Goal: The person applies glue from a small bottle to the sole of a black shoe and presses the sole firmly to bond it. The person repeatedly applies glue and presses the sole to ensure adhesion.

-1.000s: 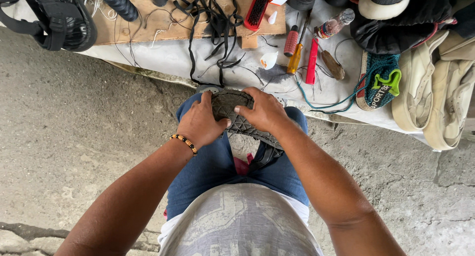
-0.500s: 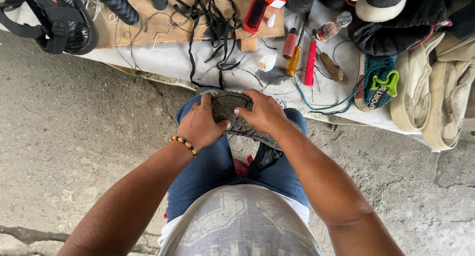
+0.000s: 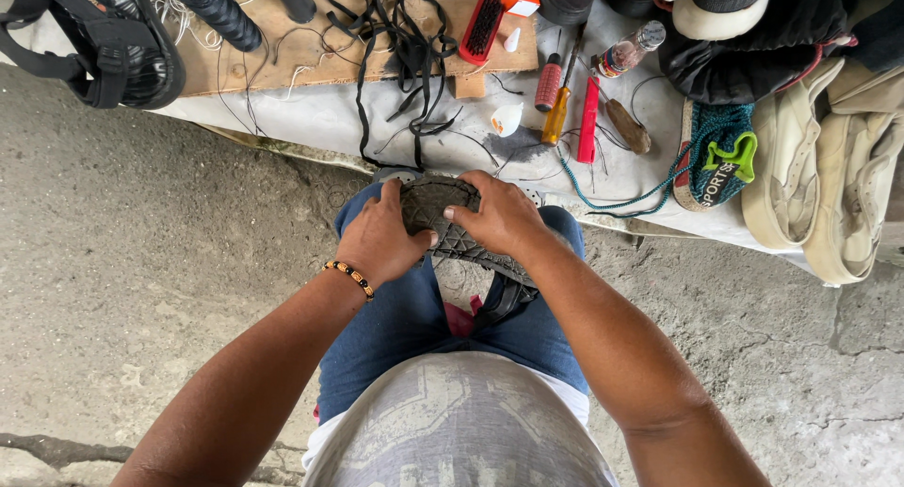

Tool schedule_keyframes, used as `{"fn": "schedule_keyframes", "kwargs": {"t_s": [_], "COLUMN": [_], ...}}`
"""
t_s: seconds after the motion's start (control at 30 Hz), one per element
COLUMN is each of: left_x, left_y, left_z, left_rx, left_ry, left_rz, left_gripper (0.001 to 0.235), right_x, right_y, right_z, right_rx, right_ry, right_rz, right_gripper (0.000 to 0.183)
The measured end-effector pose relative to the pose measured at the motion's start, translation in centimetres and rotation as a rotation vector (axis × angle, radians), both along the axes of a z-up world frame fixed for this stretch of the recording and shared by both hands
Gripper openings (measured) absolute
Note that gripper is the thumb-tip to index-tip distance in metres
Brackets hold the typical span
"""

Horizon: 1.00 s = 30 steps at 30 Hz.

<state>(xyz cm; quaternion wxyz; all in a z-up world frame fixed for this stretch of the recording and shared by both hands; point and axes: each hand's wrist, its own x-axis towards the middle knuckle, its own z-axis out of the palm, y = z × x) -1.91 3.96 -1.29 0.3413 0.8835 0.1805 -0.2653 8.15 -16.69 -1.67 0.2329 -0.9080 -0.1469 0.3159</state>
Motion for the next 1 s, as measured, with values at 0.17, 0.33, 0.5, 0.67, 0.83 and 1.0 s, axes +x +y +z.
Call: {"fn": "schedule_keyframes", "kwargs": {"t_s": [0.17, 0.33, 0.5, 0.67, 0.83, 1.0], "left_x": [-0.2, -0.2, -0.3, -0.3, -0.4, -0.4], "left_y": [0.0, 0.1, 0.1, 0.2, 0.1, 0.2], "left_z": [0.7, 0.5, 1.2, 0.3, 0.5, 0.5], "left_rx": [-0.008, -0.014, -0.022, -0.019, -0.013, -0.011], "left_ry": [-0.009, -0.015, -0.024, -0.026, -0.032, -0.038], "left_rz": [-0.001, -0.009, -0.017, -0.019, -0.021, -0.023], "left_gripper": [0.099, 0.099, 0.096, 0.098, 0.097, 0.097], "right_x": [-0.4, -0.4, -0.4, -0.3, -0.4, -0.4], "right_y": [0.2, 0.1, 0.0, 0.0, 0.0, 0.0], "right_z": [0.8, 0.8, 0.7, 0.6, 0.8, 0.8], "right_rx": [0.024, 0.043, 0.039, 0.026, 0.043, 0.039], "right_ry": [0.004, 0.009, 0.01, 0.003, 0.007, 0.008], "right_rz": [-0.013, -0.017, -0.012, -0.002, -0.001, -0.002], "right_gripper": [0.064, 0.064, 0.063, 0.063, 0.064, 0.065]}}
